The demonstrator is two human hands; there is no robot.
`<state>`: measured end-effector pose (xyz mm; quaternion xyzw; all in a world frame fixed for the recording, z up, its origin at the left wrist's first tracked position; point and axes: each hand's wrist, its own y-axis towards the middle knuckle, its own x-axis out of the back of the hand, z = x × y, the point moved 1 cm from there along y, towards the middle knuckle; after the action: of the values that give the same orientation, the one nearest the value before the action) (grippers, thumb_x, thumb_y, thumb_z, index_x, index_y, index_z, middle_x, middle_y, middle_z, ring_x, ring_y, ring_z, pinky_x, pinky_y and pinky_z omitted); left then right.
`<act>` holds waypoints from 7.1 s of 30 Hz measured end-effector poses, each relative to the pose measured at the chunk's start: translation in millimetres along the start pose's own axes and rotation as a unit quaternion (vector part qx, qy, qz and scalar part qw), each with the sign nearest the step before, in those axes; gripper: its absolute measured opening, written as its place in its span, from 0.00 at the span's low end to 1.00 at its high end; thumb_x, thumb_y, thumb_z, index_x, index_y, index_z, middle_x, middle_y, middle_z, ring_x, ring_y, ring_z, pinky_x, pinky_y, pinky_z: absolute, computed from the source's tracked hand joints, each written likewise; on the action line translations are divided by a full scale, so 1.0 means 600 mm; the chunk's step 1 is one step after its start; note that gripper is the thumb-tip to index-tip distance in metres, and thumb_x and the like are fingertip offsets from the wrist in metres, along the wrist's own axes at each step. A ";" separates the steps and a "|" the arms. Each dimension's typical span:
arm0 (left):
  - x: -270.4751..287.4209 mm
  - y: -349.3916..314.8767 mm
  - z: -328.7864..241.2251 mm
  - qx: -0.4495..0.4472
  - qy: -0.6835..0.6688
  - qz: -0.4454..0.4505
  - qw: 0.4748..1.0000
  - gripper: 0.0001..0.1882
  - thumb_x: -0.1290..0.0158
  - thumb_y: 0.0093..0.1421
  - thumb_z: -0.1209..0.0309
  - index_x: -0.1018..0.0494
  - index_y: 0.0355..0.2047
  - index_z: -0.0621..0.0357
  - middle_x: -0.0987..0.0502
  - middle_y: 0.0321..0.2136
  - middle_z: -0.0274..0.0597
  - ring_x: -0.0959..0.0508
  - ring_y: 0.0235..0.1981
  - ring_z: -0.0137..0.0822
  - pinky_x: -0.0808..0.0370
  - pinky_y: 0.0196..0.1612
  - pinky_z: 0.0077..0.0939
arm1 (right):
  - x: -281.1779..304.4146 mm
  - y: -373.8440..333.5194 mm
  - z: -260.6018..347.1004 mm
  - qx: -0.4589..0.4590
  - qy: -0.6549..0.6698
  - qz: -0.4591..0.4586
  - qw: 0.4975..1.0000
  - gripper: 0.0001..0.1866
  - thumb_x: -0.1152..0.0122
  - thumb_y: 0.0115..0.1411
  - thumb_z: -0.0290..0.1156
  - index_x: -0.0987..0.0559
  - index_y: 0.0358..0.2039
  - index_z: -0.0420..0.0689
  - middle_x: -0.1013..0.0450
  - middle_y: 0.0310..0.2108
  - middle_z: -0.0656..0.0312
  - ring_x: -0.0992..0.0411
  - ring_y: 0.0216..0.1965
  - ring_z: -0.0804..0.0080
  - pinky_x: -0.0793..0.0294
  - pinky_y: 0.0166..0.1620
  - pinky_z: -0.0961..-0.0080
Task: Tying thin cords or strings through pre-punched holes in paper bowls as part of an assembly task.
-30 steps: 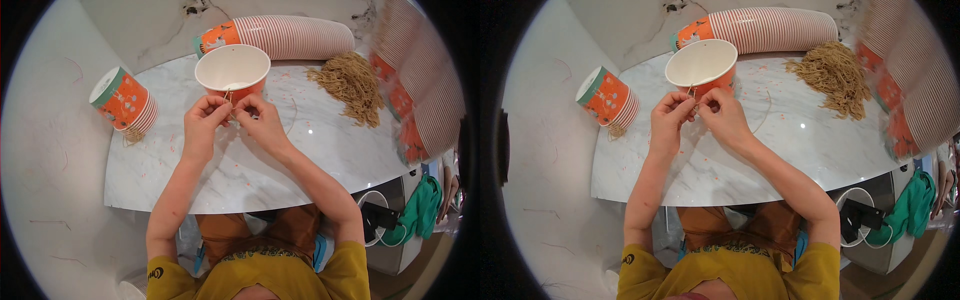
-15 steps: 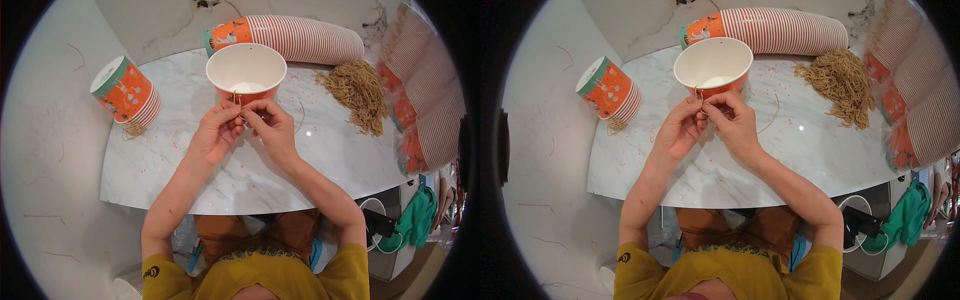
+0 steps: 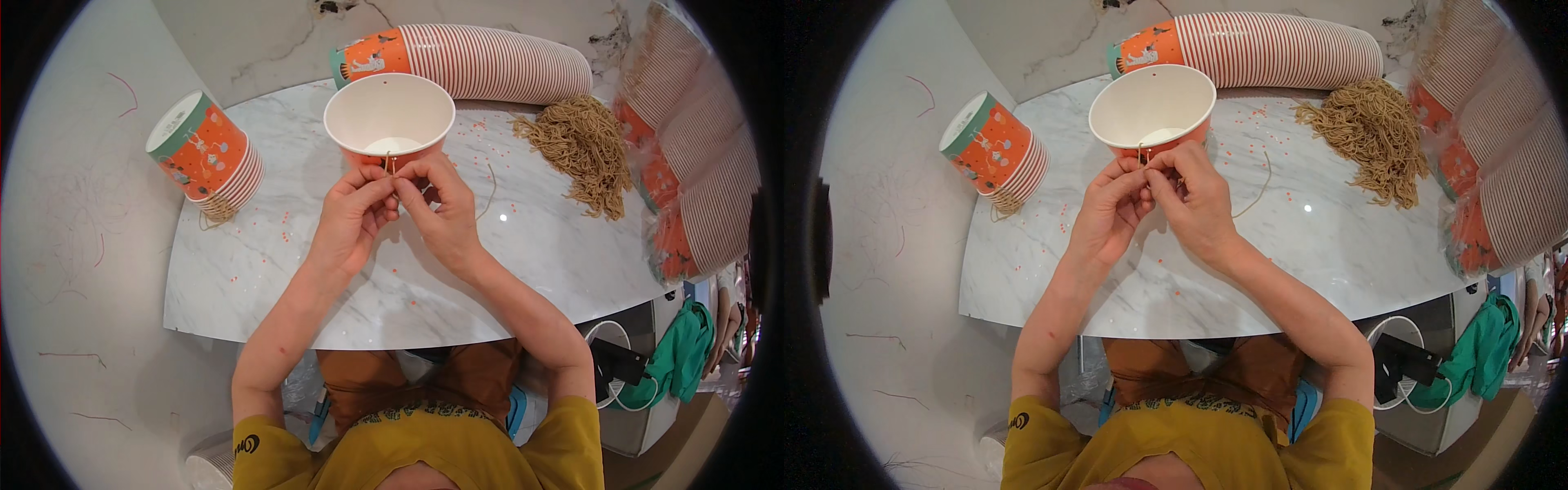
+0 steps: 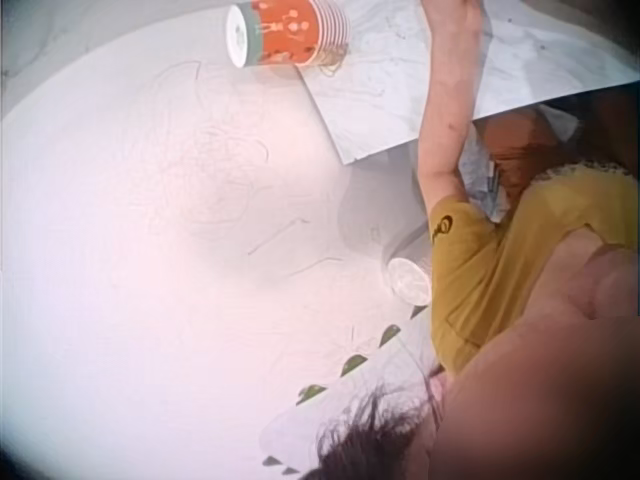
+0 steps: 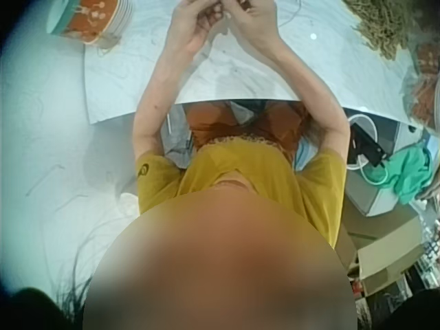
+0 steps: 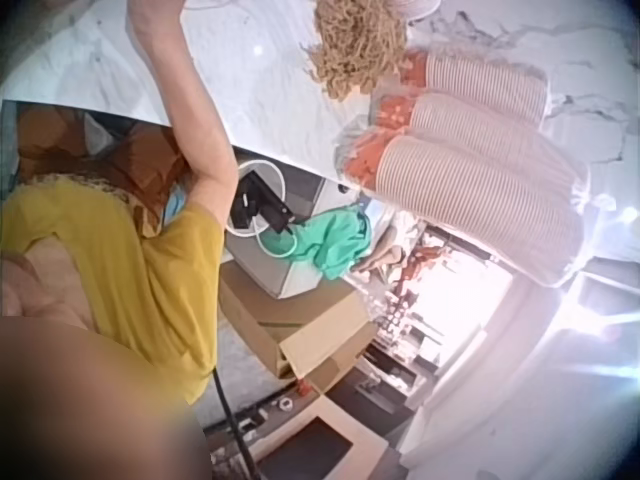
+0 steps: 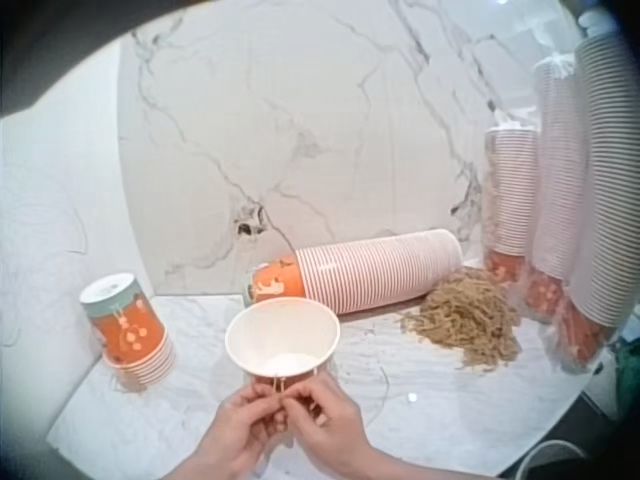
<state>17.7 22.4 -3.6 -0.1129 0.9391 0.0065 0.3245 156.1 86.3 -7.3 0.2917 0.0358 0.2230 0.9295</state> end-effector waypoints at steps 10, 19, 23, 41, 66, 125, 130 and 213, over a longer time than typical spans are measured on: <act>-0.010 -0.002 -0.016 -0.022 0.028 -0.004 0.999 0.04 0.44 0.64 0.72 0.26 0.37 0.56 0.22 0.31 0.32 0.24 0.31 0.25 0.26 0.37 0.22 | -0.010 -0.011 0.000 0.013 0.030 0.029 0.999 0.04 0.40 0.64 0.20 0.25 0.39 0.38 0.29 0.35 0.60 0.24 0.31 0.73 0.25 0.34 0.76; -0.004 -0.005 -0.019 -0.044 0.046 -0.014 0.998 0.05 0.44 0.66 0.68 0.26 0.34 0.53 0.23 0.30 0.30 0.25 0.31 0.24 0.28 0.36 0.22 | -0.013 -0.010 0.012 0.039 -0.032 0.036 0.998 0.05 0.39 0.63 0.20 0.24 0.38 0.39 0.28 0.33 0.60 0.24 0.31 0.72 0.25 0.32 0.76; -0.007 -0.004 -0.024 -0.049 0.075 -0.043 0.995 0.03 0.42 0.65 0.72 0.25 0.35 0.55 0.23 0.29 0.30 0.26 0.27 0.24 0.29 0.33 0.20 | -0.008 -0.005 0.023 0.085 -0.089 0.037 0.992 0.05 0.38 0.62 0.22 0.25 0.38 0.40 0.29 0.34 0.60 0.23 0.31 0.68 0.25 0.30 0.72; -0.024 -0.020 -0.013 -0.395 0.433 -0.066 0.808 0.04 0.46 0.64 0.83 0.28 0.38 0.62 0.23 0.36 0.33 0.26 0.33 0.22 0.26 0.38 0.18 | -0.015 0.037 0.028 0.124 -0.150 -0.017 0.981 0.03 0.37 0.60 0.24 0.21 0.34 0.41 0.30 0.37 0.61 0.23 0.32 0.63 0.25 0.31 0.67; -0.018 -0.012 -0.016 -0.436 0.409 -0.070 0.799 0.09 0.43 0.62 0.82 0.29 0.42 0.62 0.23 0.35 0.38 0.24 0.31 0.27 0.24 0.36 0.21 | -0.014 0.023 0.040 0.110 -0.126 -0.003 0.986 0.05 0.40 0.60 0.21 0.20 0.37 0.41 0.30 0.36 0.61 0.25 0.32 0.62 0.25 0.33 0.65; -0.001 -0.012 -0.019 -0.341 0.407 0.035 0.846 0.07 0.47 0.69 0.75 0.23 0.36 0.67 0.21 0.33 0.34 0.28 0.30 0.22 0.30 0.35 0.18 | 0.013 0.021 0.012 0.217 -0.199 0.022 0.955 0.04 0.36 0.61 0.25 0.20 0.37 0.43 0.24 0.33 0.60 0.23 0.30 0.66 0.25 0.32 0.71; -0.005 -0.017 -0.018 -0.245 0.318 0.005 0.916 0.06 0.45 0.68 0.74 0.23 0.36 0.65 0.21 0.29 0.33 0.25 0.29 0.21 0.28 0.35 0.18 | 0.001 0.012 0.012 -0.074 0.146 0.027 0.986 0.05 0.43 0.69 0.26 0.21 0.38 0.39 0.21 0.32 0.65 0.25 0.31 0.79 0.25 0.34 0.79; 0.000 -0.010 -0.025 -0.128 0.214 -0.073 0.966 0.06 0.40 0.62 0.71 0.19 0.33 0.61 0.21 0.25 0.29 0.34 0.23 0.17 0.42 0.27 0.16 | -0.002 0.005 0.004 -0.355 0.357 0.114 0.856 0.13 0.38 0.68 0.40 0.18 0.36 0.43 0.31 0.17 0.69 0.47 0.15 0.88 0.54 0.20 0.85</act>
<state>9.5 15.4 8.6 -0.2201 0.9673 0.0790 0.0986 154.3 86.8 -3.8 -0.1556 0.2503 0.4138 0.8613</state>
